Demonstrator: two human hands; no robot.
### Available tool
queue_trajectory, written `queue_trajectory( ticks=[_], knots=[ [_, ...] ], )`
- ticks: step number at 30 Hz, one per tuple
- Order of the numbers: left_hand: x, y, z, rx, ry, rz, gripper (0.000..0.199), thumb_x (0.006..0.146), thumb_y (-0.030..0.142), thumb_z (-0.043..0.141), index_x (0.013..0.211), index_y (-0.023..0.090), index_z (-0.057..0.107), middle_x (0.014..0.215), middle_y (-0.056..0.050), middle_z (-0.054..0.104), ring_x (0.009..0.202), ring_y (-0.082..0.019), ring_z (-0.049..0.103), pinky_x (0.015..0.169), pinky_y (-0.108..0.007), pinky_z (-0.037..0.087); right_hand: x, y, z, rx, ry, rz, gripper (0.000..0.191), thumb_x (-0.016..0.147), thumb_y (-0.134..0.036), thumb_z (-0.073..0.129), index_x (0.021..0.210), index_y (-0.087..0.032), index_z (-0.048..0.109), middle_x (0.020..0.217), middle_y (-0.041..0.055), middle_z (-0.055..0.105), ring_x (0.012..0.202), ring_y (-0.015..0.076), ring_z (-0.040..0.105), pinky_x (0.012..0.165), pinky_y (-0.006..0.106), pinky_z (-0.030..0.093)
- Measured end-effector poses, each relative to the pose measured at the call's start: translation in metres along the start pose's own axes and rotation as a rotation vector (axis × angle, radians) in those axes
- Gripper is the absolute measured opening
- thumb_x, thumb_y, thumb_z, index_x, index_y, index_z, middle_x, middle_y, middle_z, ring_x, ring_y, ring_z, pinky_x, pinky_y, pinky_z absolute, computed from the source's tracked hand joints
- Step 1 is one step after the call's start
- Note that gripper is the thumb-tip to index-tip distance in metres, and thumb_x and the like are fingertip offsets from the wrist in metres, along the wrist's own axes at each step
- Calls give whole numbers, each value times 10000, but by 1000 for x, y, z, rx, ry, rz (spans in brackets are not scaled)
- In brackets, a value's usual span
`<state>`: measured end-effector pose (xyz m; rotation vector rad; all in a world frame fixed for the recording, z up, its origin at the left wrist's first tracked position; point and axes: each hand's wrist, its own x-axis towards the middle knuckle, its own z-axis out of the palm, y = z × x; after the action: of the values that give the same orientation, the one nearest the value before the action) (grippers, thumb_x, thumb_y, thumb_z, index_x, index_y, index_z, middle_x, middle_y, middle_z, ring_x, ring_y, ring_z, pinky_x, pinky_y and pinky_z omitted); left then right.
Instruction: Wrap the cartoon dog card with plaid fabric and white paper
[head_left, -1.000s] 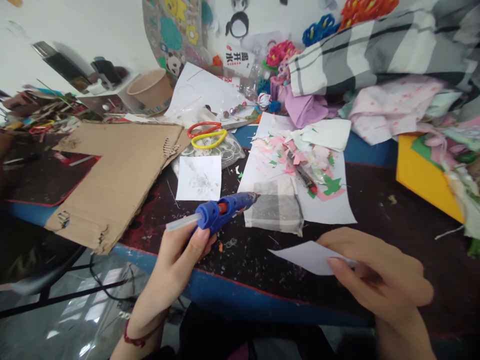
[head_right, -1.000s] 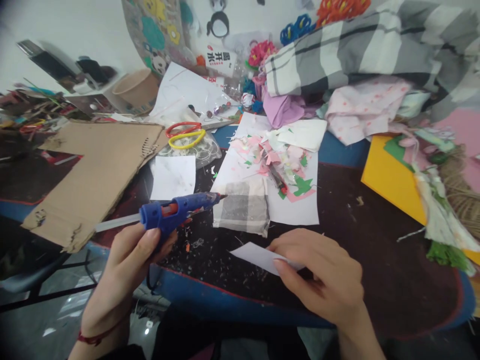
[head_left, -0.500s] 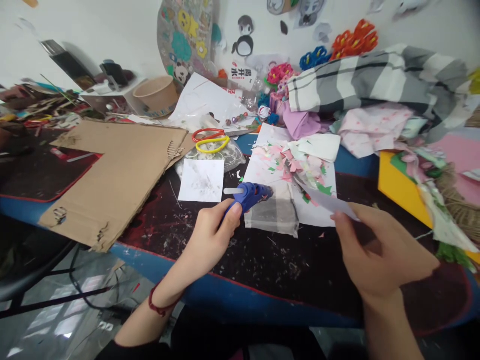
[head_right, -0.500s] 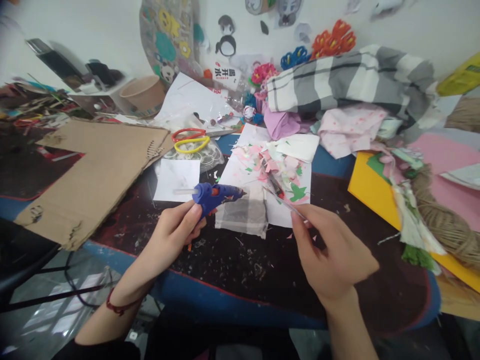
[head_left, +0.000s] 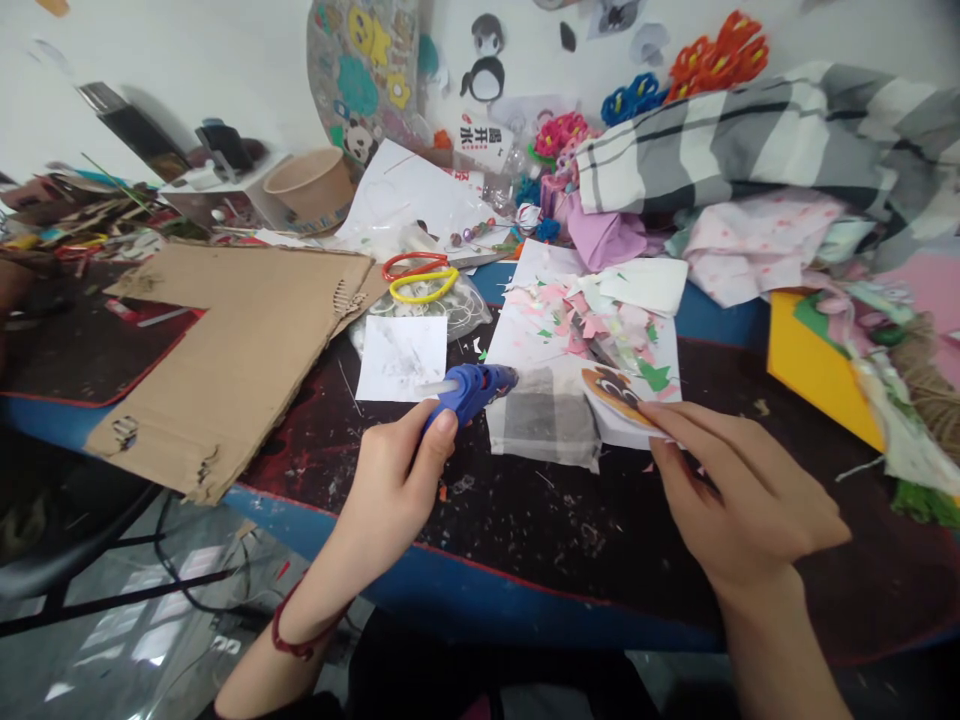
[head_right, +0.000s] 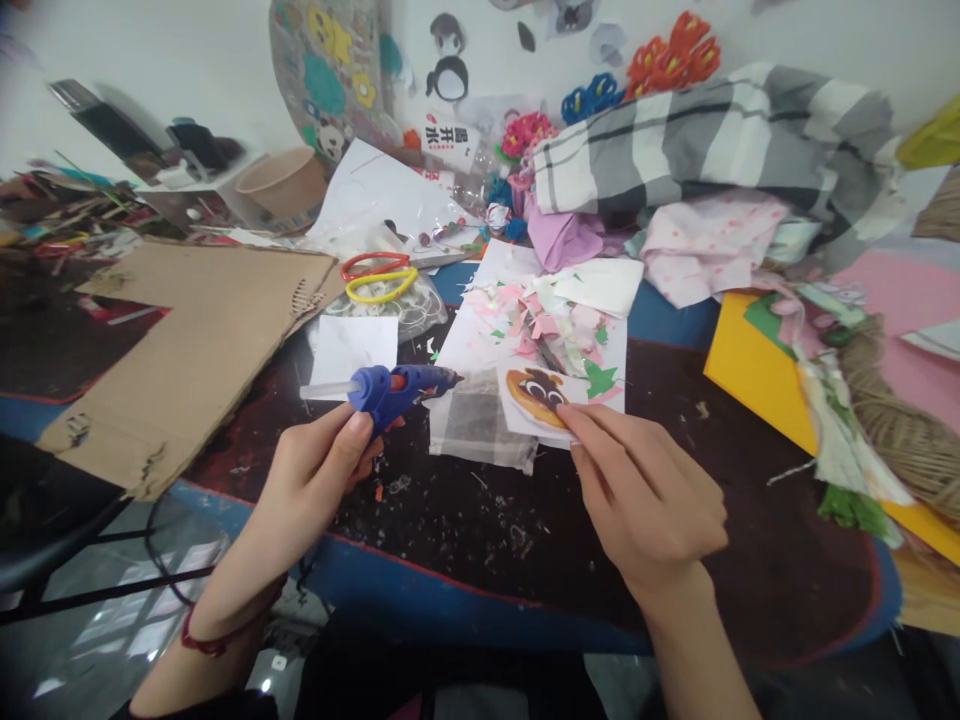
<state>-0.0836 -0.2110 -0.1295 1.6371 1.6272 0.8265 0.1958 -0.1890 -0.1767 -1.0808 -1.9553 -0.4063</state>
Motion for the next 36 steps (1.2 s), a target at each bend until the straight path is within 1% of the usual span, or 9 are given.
queue_trajectory(
  ticks=[7, 15, 17, 19, 21, 24, 26, 30, 36],
  knots=[
    [8, 1, 11, 4, -31, 40, 428, 1020, 507, 373, 802, 173, 528, 614, 27, 475, 548, -95, 420, 526, -230, 308, 1, -1, -4, -40, 17, -156, 545, 741, 51, 722, 1248, -147, 678, 1039, 100, 757, 890, 241, 730, 830, 366, 613],
    [-3, -5, -10, 68, 35, -9, 423, 1018, 483, 392, 758, 172, 510, 595, 19, 506, 528, -93, 431, 504, -230, 299, 2, -2, 0, -27, 64, -147, 495, 771, 29, 710, 1213, -193, 698, 948, 63, 743, 806, 205, 716, 750, 334, 609],
    [-7, -3, -13, 46, 20, -14, 414, 1018, 480, 395, 774, 170, 521, 594, 19, 505, 523, -92, 420, 496, -232, 297, 0, -2, 0, -26, 63, -140, 510, 774, 22, 707, 1229, -209, 698, 935, 57, 734, 794, 202, 712, 741, 326, 601],
    [-10, -1, -13, 10, -24, 1, 410, 1021, 472, 394, 785, 167, 533, 605, 16, 515, 529, -91, 425, 495, -229, 303, -3, -2, -1, -39, 56, -114, 547, 769, 18, 711, 1259, -225, 692, 941, 59, 731, 797, 205, 708, 746, 326, 591],
    [-11, 0, -12, -37, -67, 18, 408, 1024, 462, 395, 778, 167, 532, 618, 15, 521, 543, -87, 441, 502, -221, 313, -6, 0, 0, -75, 67, -26, 574, 768, 2, 716, 1283, -250, 687, 966, 63, 732, 807, 214, 704, 758, 337, 581],
    [-11, 2, -10, -77, -113, 36, 419, 1027, 458, 389, 749, 170, 514, 613, 20, 507, 542, -83, 431, 502, -221, 307, -7, 4, 2, -151, 193, 146, 514, 728, -27, 749, 1180, -273, 751, 950, 57, 742, 776, 221, 697, 734, 337, 567],
    [-11, 3, -10, -89, -159, 30, 422, 1028, 461, 380, 748, 172, 506, 602, 26, 481, 537, -85, 409, 500, -227, 292, -6, 7, 5, -174, 272, 207, 444, 700, -39, 764, 1081, -263, 791, 912, 55, 746, 758, 222, 696, 726, 332, 562],
    [-12, 6, -9, -110, -243, 7, 419, 1027, 467, 376, 750, 175, 490, 601, 41, 427, 534, -82, 350, 507, -238, 266, -4, 9, 7, -177, 275, 225, 387, 708, -64, 762, 1044, -254, 800, 897, 55, 745, 758, 215, 694, 736, 325, 559],
    [-12, 7, -5, -69, -265, 10, 434, 1032, 470, 362, 736, 177, 482, 612, 38, 454, 545, -84, 377, 530, -245, 280, -5, 6, 5, -151, 221, 221, 408, 704, -45, 754, 1055, -251, 793, 923, 62, 746, 780, 223, 696, 723, 322, 546]
  ],
)
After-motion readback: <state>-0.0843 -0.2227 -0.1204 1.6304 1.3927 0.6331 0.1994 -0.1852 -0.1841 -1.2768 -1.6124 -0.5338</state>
